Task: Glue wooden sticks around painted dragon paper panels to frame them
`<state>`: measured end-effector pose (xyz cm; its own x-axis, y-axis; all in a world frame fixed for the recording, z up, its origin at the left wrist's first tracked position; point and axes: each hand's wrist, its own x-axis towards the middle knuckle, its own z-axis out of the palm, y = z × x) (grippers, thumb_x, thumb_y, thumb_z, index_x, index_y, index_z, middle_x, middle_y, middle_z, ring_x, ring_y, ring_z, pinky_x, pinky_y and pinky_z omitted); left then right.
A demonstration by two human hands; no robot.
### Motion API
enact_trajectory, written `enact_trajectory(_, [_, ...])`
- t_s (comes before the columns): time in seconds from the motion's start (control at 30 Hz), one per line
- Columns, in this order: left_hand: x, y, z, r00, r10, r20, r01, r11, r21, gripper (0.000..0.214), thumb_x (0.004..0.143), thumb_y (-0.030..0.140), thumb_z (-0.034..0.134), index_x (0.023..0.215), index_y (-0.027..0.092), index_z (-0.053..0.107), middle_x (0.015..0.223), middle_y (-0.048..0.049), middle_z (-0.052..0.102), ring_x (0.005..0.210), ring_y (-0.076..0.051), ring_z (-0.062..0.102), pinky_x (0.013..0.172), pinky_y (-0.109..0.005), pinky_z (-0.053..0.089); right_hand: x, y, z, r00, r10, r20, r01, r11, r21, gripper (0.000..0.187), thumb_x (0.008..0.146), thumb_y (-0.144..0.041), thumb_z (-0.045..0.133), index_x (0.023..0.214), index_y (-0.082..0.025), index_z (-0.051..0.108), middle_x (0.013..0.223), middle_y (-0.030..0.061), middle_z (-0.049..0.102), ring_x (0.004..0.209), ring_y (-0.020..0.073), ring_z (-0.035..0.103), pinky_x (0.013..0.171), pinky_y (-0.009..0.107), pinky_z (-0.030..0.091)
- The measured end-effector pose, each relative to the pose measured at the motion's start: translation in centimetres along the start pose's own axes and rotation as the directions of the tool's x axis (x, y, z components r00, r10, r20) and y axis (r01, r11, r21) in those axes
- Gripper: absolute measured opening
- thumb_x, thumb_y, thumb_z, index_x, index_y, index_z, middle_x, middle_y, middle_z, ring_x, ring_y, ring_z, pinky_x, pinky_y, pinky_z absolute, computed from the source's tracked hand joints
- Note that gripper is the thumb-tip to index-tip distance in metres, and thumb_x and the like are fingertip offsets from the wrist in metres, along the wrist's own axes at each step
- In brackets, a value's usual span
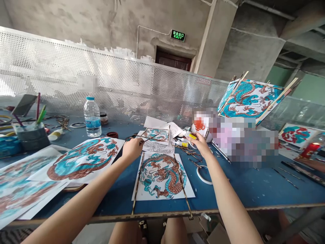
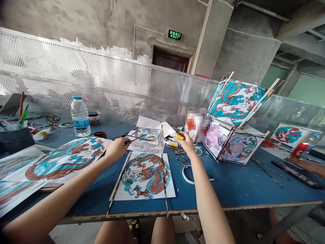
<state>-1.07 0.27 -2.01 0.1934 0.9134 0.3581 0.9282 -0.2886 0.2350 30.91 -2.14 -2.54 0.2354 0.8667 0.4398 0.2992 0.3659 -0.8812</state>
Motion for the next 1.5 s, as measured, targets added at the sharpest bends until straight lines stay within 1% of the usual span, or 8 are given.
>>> enact_trajectory(0.07, [0.2, -0.1, -0.1, 1.000, -0.022, 0.003, 0.022, 1.000, -0.008, 0.032, 0.084, 0.031, 0.039, 0.094, 0.021, 0.068, 0.094, -0.0089, 0.069, 0.086, -0.026, 0.063, 0.070, -0.031, 0.044, 0.0, -0.7, 1.4, 0.999, 0.021, 0.050, -0.022, 0.999, 0.027, 0.045, 0.058, -0.047, 0.070, 0.088, -0.017, 0.055, 0.073, -0.0019, 0.055, 0.051, 0.0080, 0.042, 0.047, 0.021, 0.036])
enact_trajectory(0.17, [0.5, -0.3, -0.2, 0.999, -0.041, -0.009, 0.041, 0.999, -0.016, 0.031, 0.084, 0.031, 0.040, 0.091, 0.021, 0.068, 0.090, -0.0077, 0.070, 0.084, -0.025, 0.063, 0.069, -0.030, 0.043, 0.1, -1.8, 4.6, 0.975, 0.050, 0.217, -0.040, 0.998, -0.052, 0.042, 0.063, -0.054, 0.065, 0.081, -0.017, 0.056, 0.061, -0.0044, 0.047, 0.049, 0.0088, 0.037, 0.045, 0.022, 0.031])
enact_trajectory(0.27, [0.5, -0.3, -0.1, 0.999, -0.050, -0.009, 0.050, 0.999, 0.000, 0.031, 0.085, 0.030, 0.039, 0.090, 0.022, 0.068, 0.090, -0.0073, 0.070, 0.085, -0.025, 0.063, 0.071, -0.031, 0.042, 0.4, -2.9, 8.5, 0.956, -0.073, 0.284, 0.157, 0.945, -0.287, 0.041, 0.071, -0.059, 0.055, 0.069, -0.018, 0.053, 0.059, -0.0033, 0.046, 0.054, 0.0114, 0.041, 0.049, 0.022, 0.030])
enact_trajectory(0.37, [0.3, -0.3, -0.1, 0.999, -0.043, -0.022, 0.045, 0.995, 0.091, 0.032, 0.085, 0.026, 0.037, 0.090, 0.020, 0.068, 0.089, -0.0092, 0.070, 0.085, -0.027, 0.063, 0.078, -0.037, 0.039, 0.5, -4.1, 11.9, 0.931, -0.118, 0.346, 0.298, 0.794, -0.530, 0.042, 0.076, -0.059, 0.048, 0.082, -0.018, 0.057, 0.069, 0.0015, 0.056, 0.064, 0.0167, 0.050, 0.056, 0.024, 0.034])
enact_trajectory(0.5, [0.1, -0.3, -0.4, 0.998, -0.067, -0.009, 0.067, 0.971, 0.229, 0.032, 0.083, 0.018, 0.036, 0.083, 0.016, 0.068, 0.086, -0.0123, 0.070, 0.082, -0.027, 0.064, 0.081, -0.040, 0.035, 0.5, -5.0, 14.4, 0.881, -0.068, 0.467, 0.374, 0.705, -0.603, 0.055, 0.075, -0.059, 0.053, 0.111, -0.018, 0.055, 0.107, 0.0113, 0.061, 0.094, 0.0263, 0.056, 0.071, 0.028, 0.040])
enact_trajectory(0.6, [0.0, -0.3, -0.6, 0.996, -0.090, 0.001, 0.086, 0.965, 0.249, 0.032, 0.082, 0.015, 0.036, 0.080, 0.015, 0.068, 0.085, -0.0130, 0.070, 0.080, -0.026, 0.065, 0.081, -0.040, 0.034, 0.7, -4.9, 15.1, 0.873, -0.076, 0.482, 0.389, 0.704, -0.594, 0.057, 0.076, -0.058, 0.052, 0.115, -0.017, 0.054, 0.112, 0.0127, 0.060, 0.101, 0.0268, 0.055, 0.075, 0.029, 0.040])
enact_trajectory(0.87, [-0.2, 0.1, -0.7, 0.996, -0.088, 0.010, 0.084, 0.972, 0.219, 0.030, 0.080, 0.014, 0.037, 0.079, 0.014, 0.067, 0.085, -0.0137, 0.070, 0.079, -0.026, 0.065, 0.083, -0.042, 0.031, 0.7, -5.3, 16.3, 0.850, -0.046, 0.525, 0.423, 0.653, -0.628, 0.045, 0.078, -0.057, 0.051, 0.095, -0.016, 0.057, 0.084, 0.0081, 0.061, 0.073, 0.0199, 0.054, 0.055, 0.023, 0.031])
enact_trajectory(1.5, [-0.2, 0.0, -0.2, 0.998, -0.056, 0.020, 0.050, 0.977, 0.205, 0.031, 0.081, 0.015, 0.035, 0.081, 0.014, 0.067, 0.087, -0.0143, 0.069, 0.080, -0.027, 0.065, 0.083, -0.041, 0.030, 0.9, -5.0, 17.0, 0.849, -0.044, 0.527, 0.435, 0.624, -0.649, 0.048, 0.078, -0.060, 0.048, 0.099, -0.017, 0.056, 0.082, 0.0080, 0.060, 0.075, 0.0216, 0.053, 0.056, 0.024, 0.029])
